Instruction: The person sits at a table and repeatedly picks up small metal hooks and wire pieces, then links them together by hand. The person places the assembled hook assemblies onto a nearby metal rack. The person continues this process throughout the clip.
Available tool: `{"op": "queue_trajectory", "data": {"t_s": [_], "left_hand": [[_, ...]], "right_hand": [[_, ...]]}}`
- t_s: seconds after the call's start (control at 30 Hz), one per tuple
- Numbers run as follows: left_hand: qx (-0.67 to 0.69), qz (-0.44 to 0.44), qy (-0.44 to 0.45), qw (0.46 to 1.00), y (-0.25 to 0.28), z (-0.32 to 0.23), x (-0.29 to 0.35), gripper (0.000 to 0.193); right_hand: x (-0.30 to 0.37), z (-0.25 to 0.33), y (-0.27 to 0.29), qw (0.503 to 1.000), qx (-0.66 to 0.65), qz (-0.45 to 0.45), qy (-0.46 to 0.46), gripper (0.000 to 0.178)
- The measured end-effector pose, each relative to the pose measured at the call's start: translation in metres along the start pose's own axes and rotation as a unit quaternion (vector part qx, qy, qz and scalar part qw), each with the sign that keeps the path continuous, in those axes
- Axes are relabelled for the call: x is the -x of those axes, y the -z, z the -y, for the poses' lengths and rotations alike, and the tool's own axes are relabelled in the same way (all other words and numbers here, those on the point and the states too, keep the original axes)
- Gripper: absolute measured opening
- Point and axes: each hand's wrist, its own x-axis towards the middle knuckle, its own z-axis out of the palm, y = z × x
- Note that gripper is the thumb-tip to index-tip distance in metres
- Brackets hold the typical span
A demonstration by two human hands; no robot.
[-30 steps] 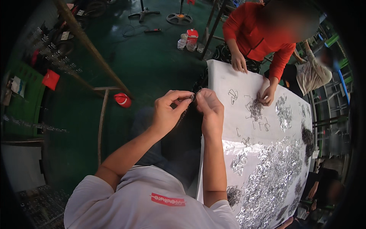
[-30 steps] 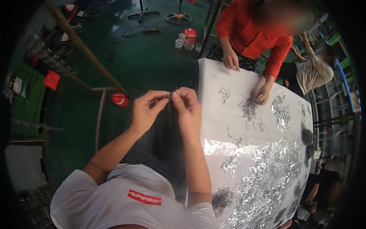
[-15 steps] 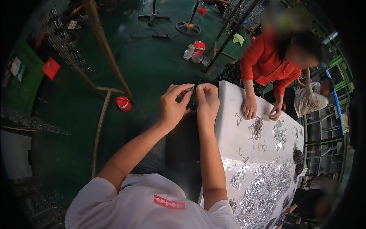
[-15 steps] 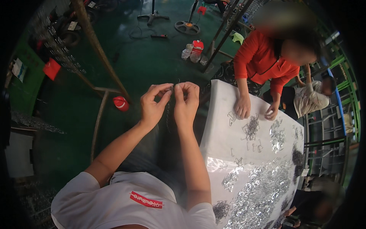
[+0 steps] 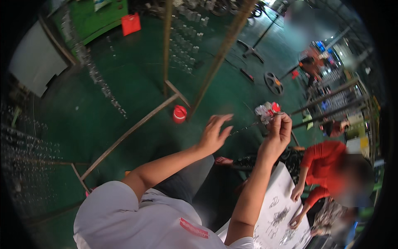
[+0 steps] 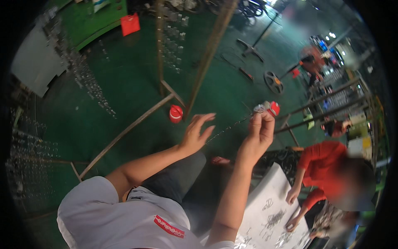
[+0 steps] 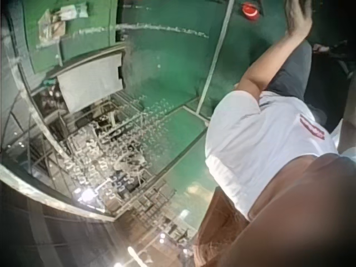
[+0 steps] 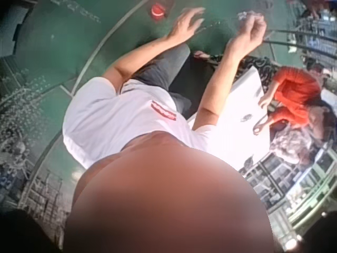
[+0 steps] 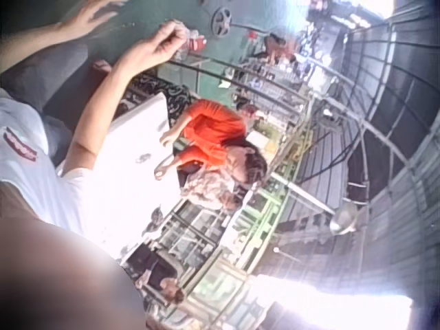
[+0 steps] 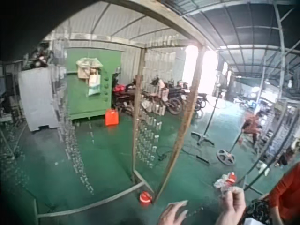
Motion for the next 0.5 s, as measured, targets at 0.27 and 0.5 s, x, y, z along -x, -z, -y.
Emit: {"op": "queue_trajectory", "data": {"t_s": [0.27, 0.5], "left_hand": [[-0.361, 0.177, 0.271, 0.874, 0.171, 0.114, 0.248, 0.031], [-0.465, 0.275, 0.201, 0.817, 0.190, 0.109, 0.339, 0.032]], "right_hand": [[-0.061, 0.035, -0.094, 0.983, -0.082, 0.162, 0.020, 0.011], [-0.123, 0.060, -0.197, 0.954, -0.131, 0.268, 0.028, 0.015]]}}
